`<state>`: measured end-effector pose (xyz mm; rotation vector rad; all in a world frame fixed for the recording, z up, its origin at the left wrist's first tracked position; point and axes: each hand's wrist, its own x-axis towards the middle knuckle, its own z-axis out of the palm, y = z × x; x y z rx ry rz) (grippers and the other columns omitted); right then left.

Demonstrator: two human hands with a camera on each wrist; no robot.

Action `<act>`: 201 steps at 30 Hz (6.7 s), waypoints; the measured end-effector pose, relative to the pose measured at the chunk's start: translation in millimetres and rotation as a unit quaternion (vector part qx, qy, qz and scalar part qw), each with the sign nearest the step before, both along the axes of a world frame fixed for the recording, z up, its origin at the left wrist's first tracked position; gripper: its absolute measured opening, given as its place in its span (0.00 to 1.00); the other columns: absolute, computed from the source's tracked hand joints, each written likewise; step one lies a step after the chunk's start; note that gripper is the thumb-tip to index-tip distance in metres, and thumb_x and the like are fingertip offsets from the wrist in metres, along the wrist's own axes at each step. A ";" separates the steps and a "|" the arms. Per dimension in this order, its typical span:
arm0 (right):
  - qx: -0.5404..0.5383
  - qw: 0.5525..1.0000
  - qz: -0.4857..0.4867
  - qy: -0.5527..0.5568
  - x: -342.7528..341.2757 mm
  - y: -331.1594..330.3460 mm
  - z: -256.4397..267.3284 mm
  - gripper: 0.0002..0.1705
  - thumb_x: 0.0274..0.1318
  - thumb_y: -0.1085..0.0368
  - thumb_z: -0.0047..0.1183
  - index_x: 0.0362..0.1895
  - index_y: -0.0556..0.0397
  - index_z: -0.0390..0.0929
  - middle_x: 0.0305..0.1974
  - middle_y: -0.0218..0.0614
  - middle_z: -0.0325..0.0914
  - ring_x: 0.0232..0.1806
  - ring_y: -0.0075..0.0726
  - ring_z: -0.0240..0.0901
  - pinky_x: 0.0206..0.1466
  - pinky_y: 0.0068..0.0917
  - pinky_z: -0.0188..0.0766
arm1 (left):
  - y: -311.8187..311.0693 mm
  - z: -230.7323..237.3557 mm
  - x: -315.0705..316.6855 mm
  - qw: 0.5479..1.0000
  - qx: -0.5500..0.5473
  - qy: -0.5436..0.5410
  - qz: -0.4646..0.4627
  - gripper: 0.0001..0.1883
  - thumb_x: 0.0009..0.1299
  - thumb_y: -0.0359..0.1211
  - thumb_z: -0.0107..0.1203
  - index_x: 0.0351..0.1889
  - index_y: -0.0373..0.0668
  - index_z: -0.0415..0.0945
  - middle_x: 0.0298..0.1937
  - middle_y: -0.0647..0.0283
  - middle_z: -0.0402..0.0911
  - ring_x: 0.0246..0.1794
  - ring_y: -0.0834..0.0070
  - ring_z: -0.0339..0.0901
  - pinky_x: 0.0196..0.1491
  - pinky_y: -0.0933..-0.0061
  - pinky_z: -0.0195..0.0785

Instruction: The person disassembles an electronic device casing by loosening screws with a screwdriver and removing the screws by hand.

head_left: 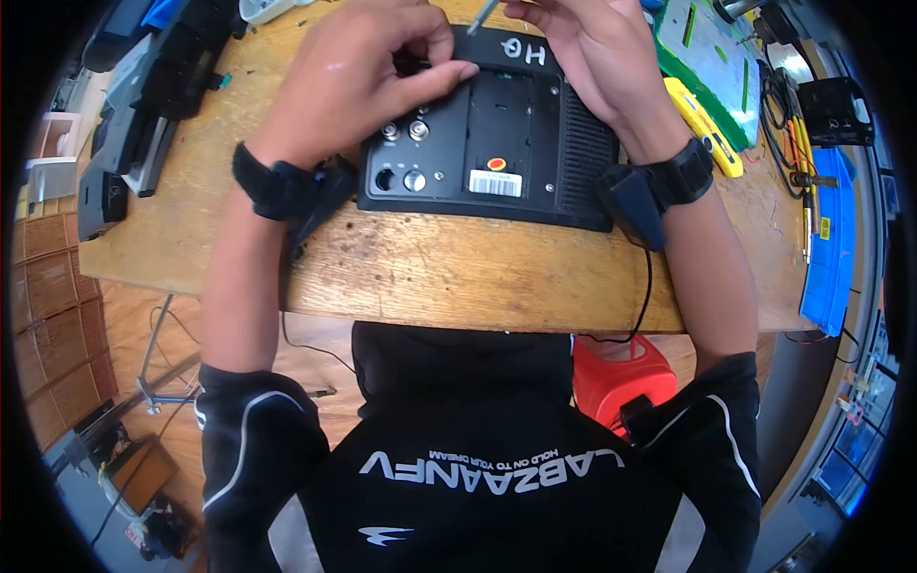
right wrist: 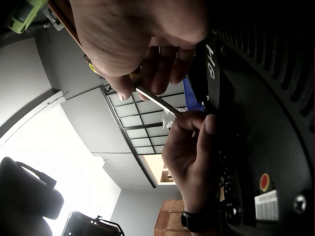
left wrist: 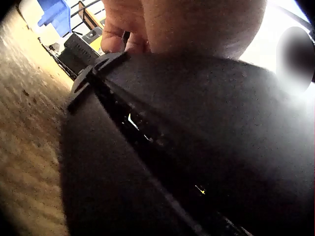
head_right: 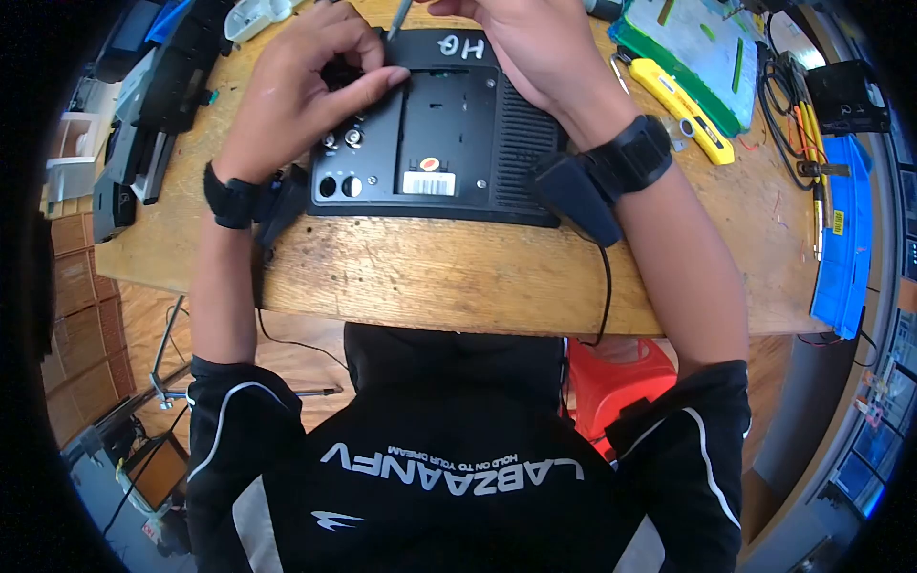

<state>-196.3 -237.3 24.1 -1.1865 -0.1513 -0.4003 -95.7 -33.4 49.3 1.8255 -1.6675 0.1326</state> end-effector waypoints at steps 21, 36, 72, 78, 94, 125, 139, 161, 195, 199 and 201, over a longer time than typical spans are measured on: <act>-0.013 0.999 0.014 -0.031 2.6 -2.3 -1.0 0.20 0.74 0.62 0.54 0.63 0.59 0.74 0.49 0.35 0.82 0.45 0.24 0.76 0.53 0.26 0.76 | 7.3 -4.2 3.9 0.960 -0.028 0.277 0.010 0.07 0.63 0.30 0.70 0.31 0.39 0.83 0.28 0.72 0.82 0.28 0.86 0.74 0.32 0.83 0.65; -0.008 1.000 -0.027 0.005 -2.9 3.1 4.0 0.27 0.74 0.62 0.54 0.69 0.63 0.68 0.47 0.36 0.82 0.44 0.24 0.76 0.52 0.26 0.78 | 61.0 -21.0 103.5 0.933 0.038 0.065 0.352 0.10 0.66 0.33 0.67 0.40 0.37 0.88 0.30 0.60 0.87 0.31 0.77 0.83 0.37 0.74 0.75; -0.013 0.998 -0.042 0.043 -8.3 6.8 6.2 0.22 0.72 0.63 0.56 0.62 0.63 0.74 0.42 0.33 0.81 0.40 0.23 0.78 0.46 0.21 0.77 | 34.8 -25.7 73.4 0.974 0.019 0.219 0.049 0.25 0.67 0.38 0.71 0.63 0.51 0.83 0.52 0.69 0.85 0.45 0.81 0.76 0.50 0.77 0.72; 0.003 0.998 -0.047 0.038 -9.8 4.3 4.9 0.22 0.71 0.63 0.56 0.62 0.63 0.74 0.42 0.33 0.81 0.40 0.23 0.78 0.46 0.21 0.76 | 20.5 -14.2 37.0 0.957 0.120 0.262 0.029 0.24 0.66 0.37 0.72 0.61 0.48 0.84 0.55 0.68 0.85 0.39 0.84 0.75 0.44 0.82 0.70; -0.172 0.974 -0.137 0.063 -66.1 47.5 31.1 0.21 0.64 0.69 0.65 0.57 0.64 0.77 0.44 0.36 0.84 0.46 0.22 0.81 0.51 0.19 0.77 | 0.6 -36.6 32.4 0.961 -0.001 0.261 0.090 0.17 0.69 0.36 0.70 0.53 0.37 0.86 0.42 0.64 0.88 0.34 0.86 0.80 0.39 0.82 0.74; -0.429 0.897 -0.108 -0.018 -72.5 62.8 10.5 0.28 0.62 0.63 0.60 0.64 0.65 0.76 0.62 0.47 0.75 0.65 0.39 0.69 0.72 0.40 0.60 | 22.9 -1.6 2.2 0.850 0.124 0.472 -0.200 0.11 0.67 0.28 0.71 0.46 0.35 0.86 0.30 0.69 0.85 0.26 0.91 0.74 0.29 0.86 0.64; -0.317 0.942 -0.108 -0.034 -71.4 62.0 0.1 0.29 0.55 0.65 0.71 0.59 0.65 0.78 0.60 0.45 0.77 0.64 0.41 0.71 0.70 0.39 0.64 | 16.5 -0.5 4.8 0.879 0.128 0.419 -0.188 0.09 0.64 0.26 0.73 0.41 0.37 0.88 0.25 0.76 0.79 0.23 0.94 0.66 0.26 0.85 0.57; -0.365 0.918 -0.154 -0.032 -74.7 63.5 -0.1 0.36 0.61 0.65 0.64 0.68 0.66 0.65 0.62 0.51 0.76 0.62 0.41 0.77 0.69 0.41 0.70 | 16.4 4.9 -9.6 0.939 0.056 0.305 -0.149 0.11 0.60 0.30 0.77 0.29 0.37 0.83 0.18 0.74 0.73 0.18 0.90 0.64 0.22 0.83 0.55; -0.408 0.898 -0.136 -0.090 -72.3 57.9 -1.2 0.36 0.53 0.75 0.71 0.66 0.66 0.70 0.62 0.47 0.77 0.63 0.39 0.76 0.69 0.37 0.71 | 20.0 -11.4 -0.8 0.928 0.079 0.328 -0.156 0.07 0.63 0.29 0.74 0.33 0.38 0.86 0.25 0.73 0.81 0.23 0.90 0.72 0.27 0.85 0.62; -0.390 0.909 -0.144 -0.044 -74.4 58.5 -4.2 0.35 0.55 0.73 0.71 0.66 0.66 0.70 0.62 0.50 0.78 0.60 0.39 0.79 0.67 0.37 0.74 | 18.9 -1.9 -5.3 0.949 0.083 0.272 -0.137 0.12 0.64 0.32 0.74 0.26 0.37 0.83 0.18 0.71 0.76 0.18 0.86 0.68 0.24 0.83 0.58; -0.380 0.912 -0.150 -0.031 -74.9 60.5 -2.9 0.35 0.56 0.72 0.71 0.65 0.67 0.71 0.62 0.51 0.79 0.59 0.39 0.80 0.66 0.37 0.74 | 18.1 -2.3 -4.1 0.955 0.067 0.249 -0.145 0.13 0.64 0.32 0.75 0.24 0.37 0.82 0.17 0.71 0.75 0.17 0.86 0.68 0.24 0.82 0.58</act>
